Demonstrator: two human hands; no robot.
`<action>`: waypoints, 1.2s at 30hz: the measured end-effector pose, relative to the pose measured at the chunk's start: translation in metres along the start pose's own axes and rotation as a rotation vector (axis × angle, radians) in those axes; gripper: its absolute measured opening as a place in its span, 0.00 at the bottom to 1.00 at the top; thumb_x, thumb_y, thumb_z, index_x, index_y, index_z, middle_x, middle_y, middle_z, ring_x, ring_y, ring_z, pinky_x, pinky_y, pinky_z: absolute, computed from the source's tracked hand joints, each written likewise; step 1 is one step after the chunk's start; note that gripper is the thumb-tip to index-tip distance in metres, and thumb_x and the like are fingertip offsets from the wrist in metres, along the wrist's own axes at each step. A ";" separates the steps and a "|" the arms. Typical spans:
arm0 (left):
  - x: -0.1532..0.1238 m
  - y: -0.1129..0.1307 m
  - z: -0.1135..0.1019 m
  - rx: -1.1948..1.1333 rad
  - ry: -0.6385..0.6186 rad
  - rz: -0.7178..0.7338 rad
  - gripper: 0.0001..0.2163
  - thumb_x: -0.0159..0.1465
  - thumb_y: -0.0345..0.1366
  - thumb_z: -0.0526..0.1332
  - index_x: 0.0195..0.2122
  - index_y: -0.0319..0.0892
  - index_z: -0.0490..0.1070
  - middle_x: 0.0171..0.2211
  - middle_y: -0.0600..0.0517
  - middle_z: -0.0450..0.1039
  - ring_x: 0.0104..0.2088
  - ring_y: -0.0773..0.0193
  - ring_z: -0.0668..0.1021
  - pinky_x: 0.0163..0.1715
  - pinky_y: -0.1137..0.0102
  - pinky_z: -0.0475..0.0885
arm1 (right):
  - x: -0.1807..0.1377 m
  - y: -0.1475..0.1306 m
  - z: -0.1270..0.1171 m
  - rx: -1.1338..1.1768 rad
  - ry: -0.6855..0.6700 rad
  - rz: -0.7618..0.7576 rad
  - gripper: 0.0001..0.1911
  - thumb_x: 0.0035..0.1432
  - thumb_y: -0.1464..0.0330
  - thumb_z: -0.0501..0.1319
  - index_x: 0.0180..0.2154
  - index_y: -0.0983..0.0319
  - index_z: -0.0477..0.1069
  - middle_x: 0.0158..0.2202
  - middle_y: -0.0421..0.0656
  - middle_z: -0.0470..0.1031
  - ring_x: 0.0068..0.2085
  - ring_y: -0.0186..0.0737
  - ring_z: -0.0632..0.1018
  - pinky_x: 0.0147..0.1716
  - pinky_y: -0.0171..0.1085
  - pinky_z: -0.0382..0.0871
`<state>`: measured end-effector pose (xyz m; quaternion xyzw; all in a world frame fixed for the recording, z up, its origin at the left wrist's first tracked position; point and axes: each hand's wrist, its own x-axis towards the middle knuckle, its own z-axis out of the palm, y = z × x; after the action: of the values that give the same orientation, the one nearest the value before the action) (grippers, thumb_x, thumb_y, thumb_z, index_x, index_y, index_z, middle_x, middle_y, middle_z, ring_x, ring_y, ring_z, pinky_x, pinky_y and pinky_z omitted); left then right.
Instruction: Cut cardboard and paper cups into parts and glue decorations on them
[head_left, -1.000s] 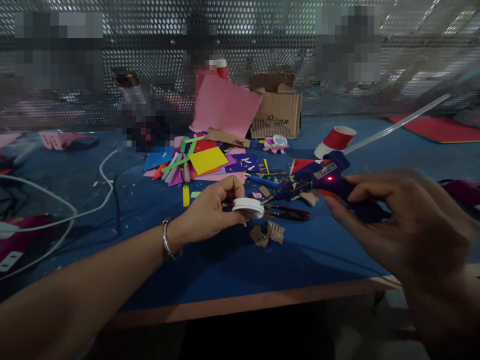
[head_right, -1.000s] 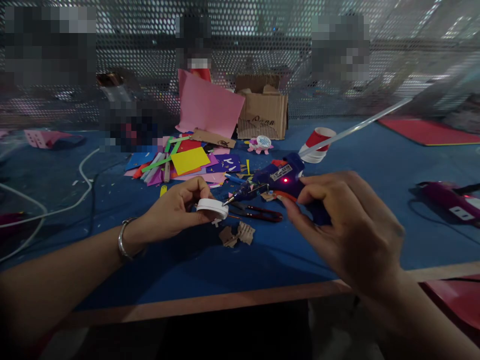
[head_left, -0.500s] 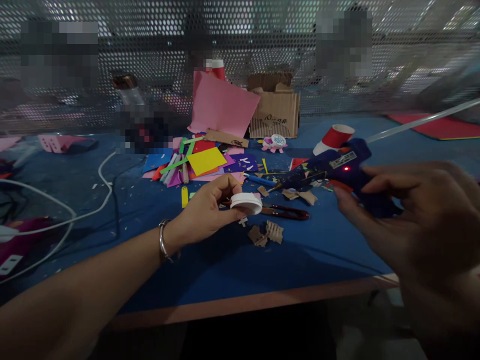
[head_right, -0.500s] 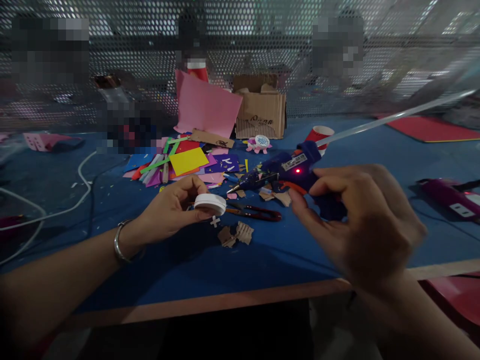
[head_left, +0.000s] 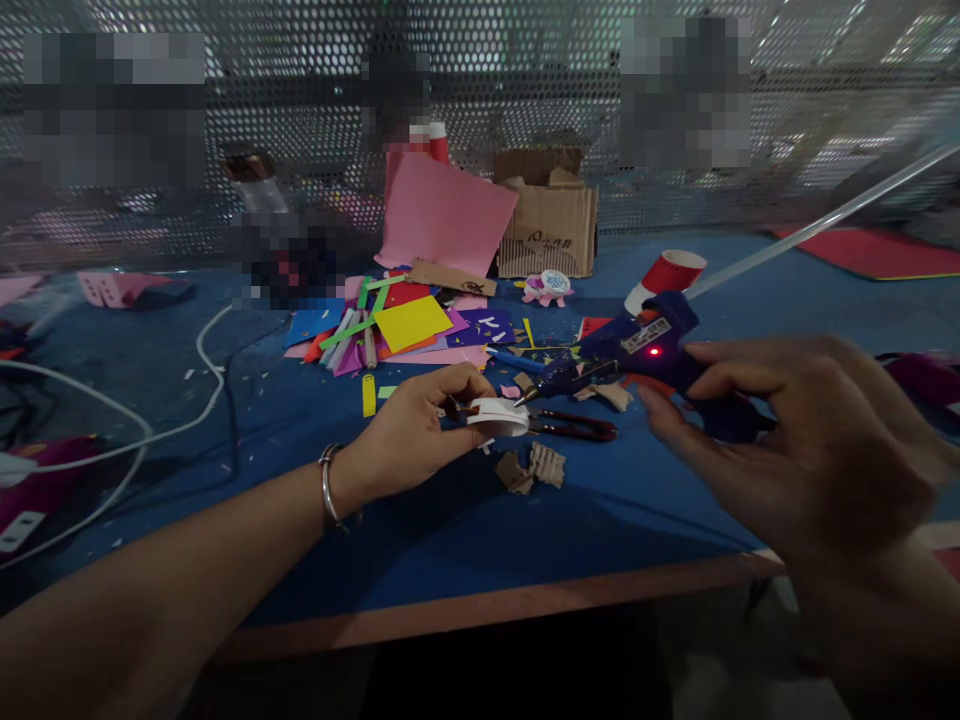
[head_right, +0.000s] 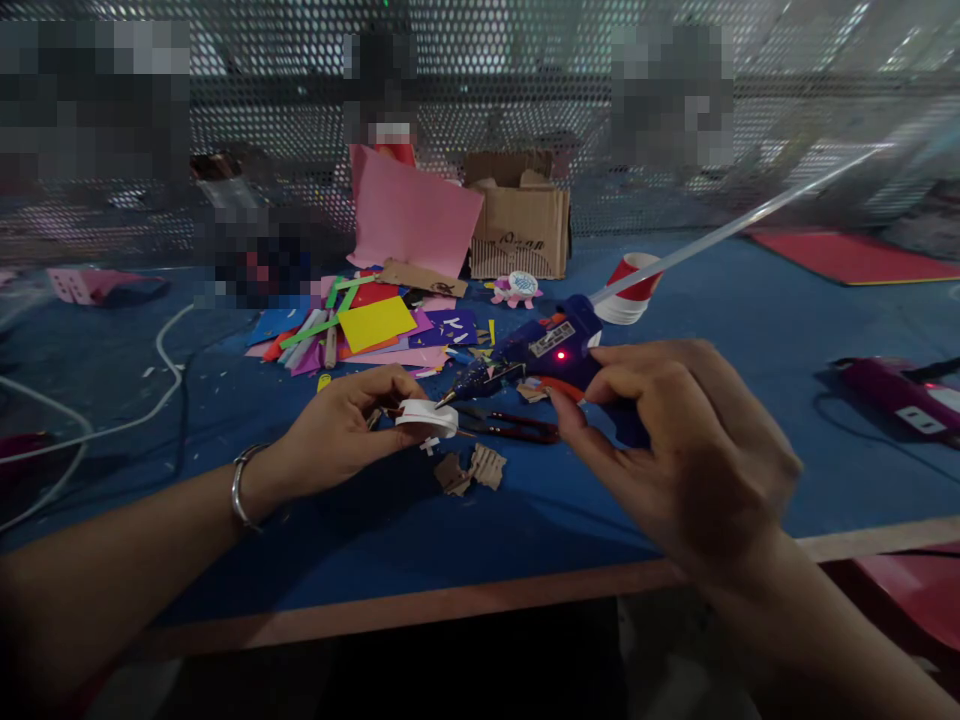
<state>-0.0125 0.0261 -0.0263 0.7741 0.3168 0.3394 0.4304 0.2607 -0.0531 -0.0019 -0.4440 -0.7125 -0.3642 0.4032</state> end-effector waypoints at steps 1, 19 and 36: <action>0.000 0.000 0.000 0.005 0.003 0.002 0.08 0.61 0.36 0.71 0.35 0.41 0.73 0.31 0.55 0.71 0.31 0.68 0.70 0.34 0.70 0.65 | 0.000 0.000 -0.001 0.000 -0.007 -0.002 0.16 0.57 0.69 0.76 0.34 0.58 0.68 0.34 0.39 0.82 0.35 0.38 0.84 0.35 0.36 0.79; -0.001 0.003 -0.001 0.020 -0.008 0.003 0.06 0.62 0.35 0.71 0.33 0.42 0.75 0.30 0.56 0.73 0.30 0.69 0.70 0.33 0.70 0.64 | -0.001 -0.002 -0.007 0.030 -0.129 0.055 0.13 0.65 0.70 0.70 0.35 0.55 0.65 0.40 0.40 0.80 0.39 0.43 0.84 0.35 0.43 0.79; 0.000 0.000 -0.001 0.056 0.000 0.004 0.05 0.62 0.34 0.70 0.32 0.42 0.75 0.29 0.57 0.72 0.30 0.70 0.69 0.32 0.71 0.63 | -0.004 0.004 -0.008 0.036 -0.133 -0.016 0.15 0.60 0.73 0.74 0.35 0.58 0.67 0.40 0.44 0.81 0.38 0.41 0.84 0.34 0.40 0.78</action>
<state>-0.0132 0.0268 -0.0260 0.7865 0.3247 0.3313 0.4077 0.2670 -0.0603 -0.0011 -0.4542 -0.7478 -0.3239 0.3600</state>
